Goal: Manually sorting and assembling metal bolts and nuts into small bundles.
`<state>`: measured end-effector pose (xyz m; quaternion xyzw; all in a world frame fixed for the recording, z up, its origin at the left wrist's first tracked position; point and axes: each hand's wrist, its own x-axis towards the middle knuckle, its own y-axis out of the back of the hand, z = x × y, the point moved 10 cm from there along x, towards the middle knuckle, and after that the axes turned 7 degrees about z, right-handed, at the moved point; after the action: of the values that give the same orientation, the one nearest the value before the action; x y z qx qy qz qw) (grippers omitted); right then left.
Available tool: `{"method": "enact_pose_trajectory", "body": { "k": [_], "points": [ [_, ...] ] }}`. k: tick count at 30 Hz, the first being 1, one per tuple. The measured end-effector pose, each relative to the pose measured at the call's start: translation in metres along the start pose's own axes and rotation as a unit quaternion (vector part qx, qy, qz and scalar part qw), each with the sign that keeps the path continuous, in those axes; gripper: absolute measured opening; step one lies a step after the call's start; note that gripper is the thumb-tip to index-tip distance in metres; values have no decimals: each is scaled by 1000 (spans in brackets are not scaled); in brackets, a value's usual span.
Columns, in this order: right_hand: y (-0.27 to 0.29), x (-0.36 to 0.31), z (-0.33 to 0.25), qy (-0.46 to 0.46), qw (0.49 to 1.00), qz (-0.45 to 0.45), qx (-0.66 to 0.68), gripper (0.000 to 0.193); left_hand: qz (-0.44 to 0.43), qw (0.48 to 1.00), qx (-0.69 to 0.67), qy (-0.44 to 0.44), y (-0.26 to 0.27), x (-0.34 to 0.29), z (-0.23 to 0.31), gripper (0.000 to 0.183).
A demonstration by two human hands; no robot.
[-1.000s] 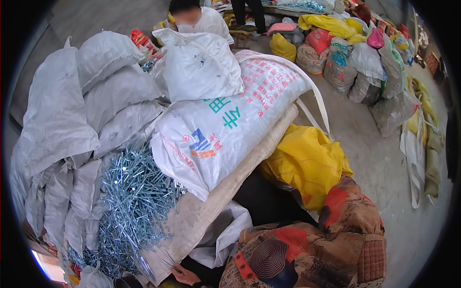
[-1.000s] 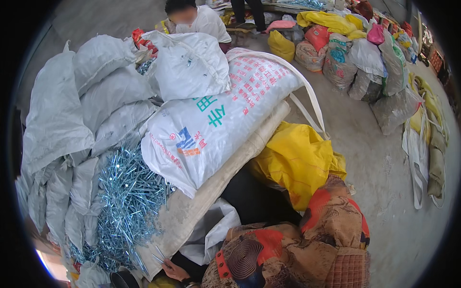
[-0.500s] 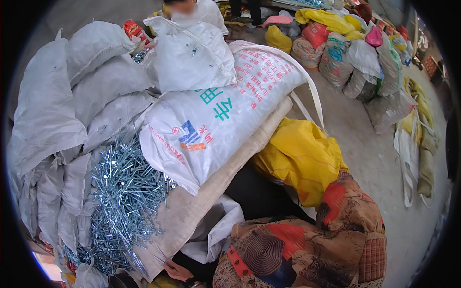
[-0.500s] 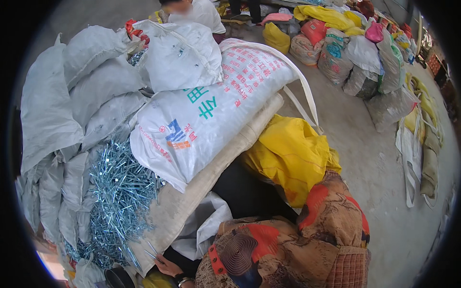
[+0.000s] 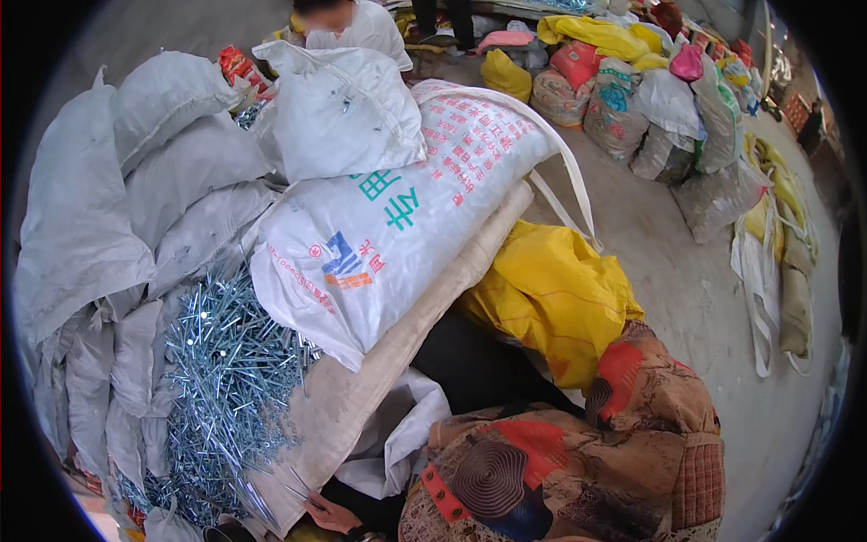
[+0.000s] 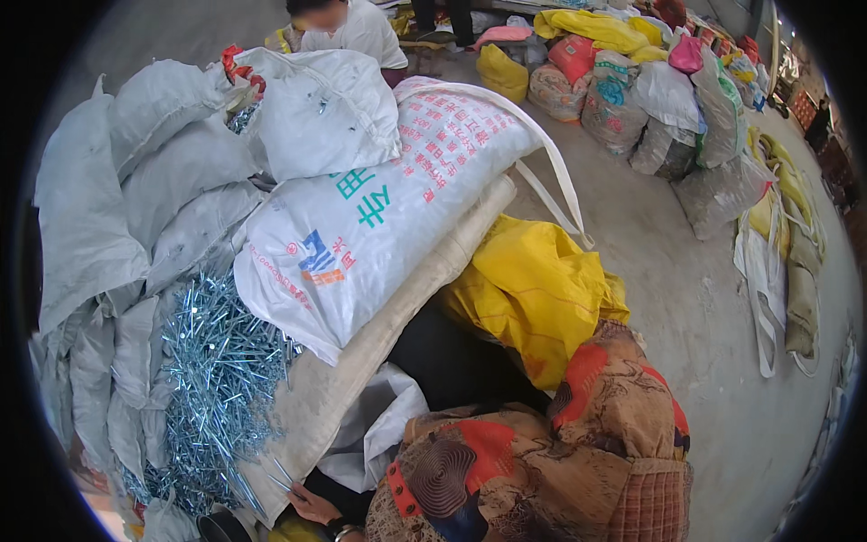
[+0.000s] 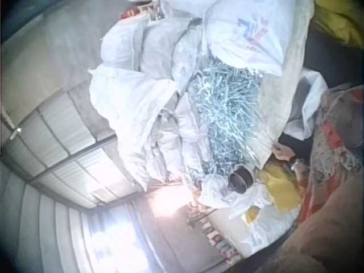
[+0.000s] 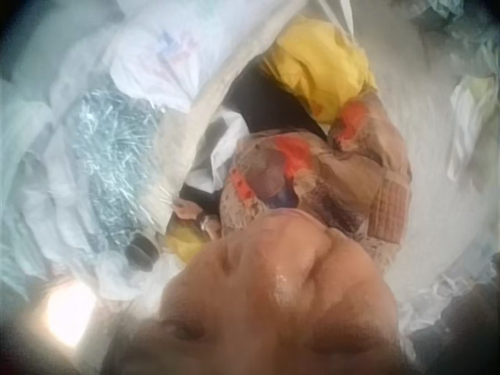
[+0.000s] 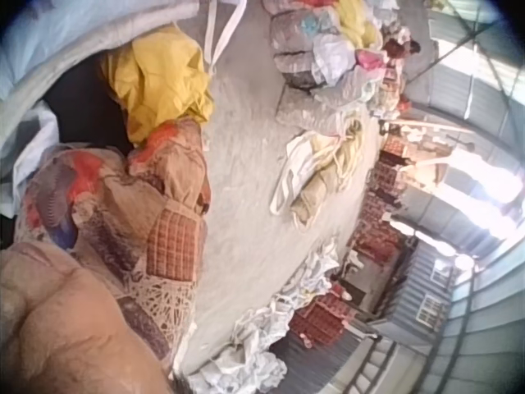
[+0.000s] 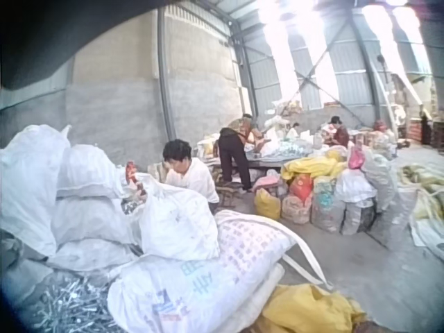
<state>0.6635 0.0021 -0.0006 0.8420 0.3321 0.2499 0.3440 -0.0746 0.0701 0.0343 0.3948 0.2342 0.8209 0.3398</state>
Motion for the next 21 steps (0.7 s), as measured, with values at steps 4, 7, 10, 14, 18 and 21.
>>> {"method": "enact_pose_trajectory", "body": {
  "k": [4,7,10,14,18,21],
  "points": [
    [8,-6,7,-6,1000,3,-6,32,18,999,28,-11,-7,-3,9,43],
    [6,-10,6,-6,1000,0,-5,32,23,999,-23,-27,-3,-3,6,42],
    [6,-12,7,-7,1000,-2,-2,32,-5,1000,-1,-29,-3,-2,8,41],
    [5,-16,7,-8,1000,-1,-2,32,-36,999,18,14,0,-1,5,42],
    [7,-16,8,-10,1000,3,8,32,6,1000,-4,-17,2,1,1,43],
    [11,-18,9,-11,1000,9,9,31,23,999,-29,-36,8,-2,9,43]
  ]
}}
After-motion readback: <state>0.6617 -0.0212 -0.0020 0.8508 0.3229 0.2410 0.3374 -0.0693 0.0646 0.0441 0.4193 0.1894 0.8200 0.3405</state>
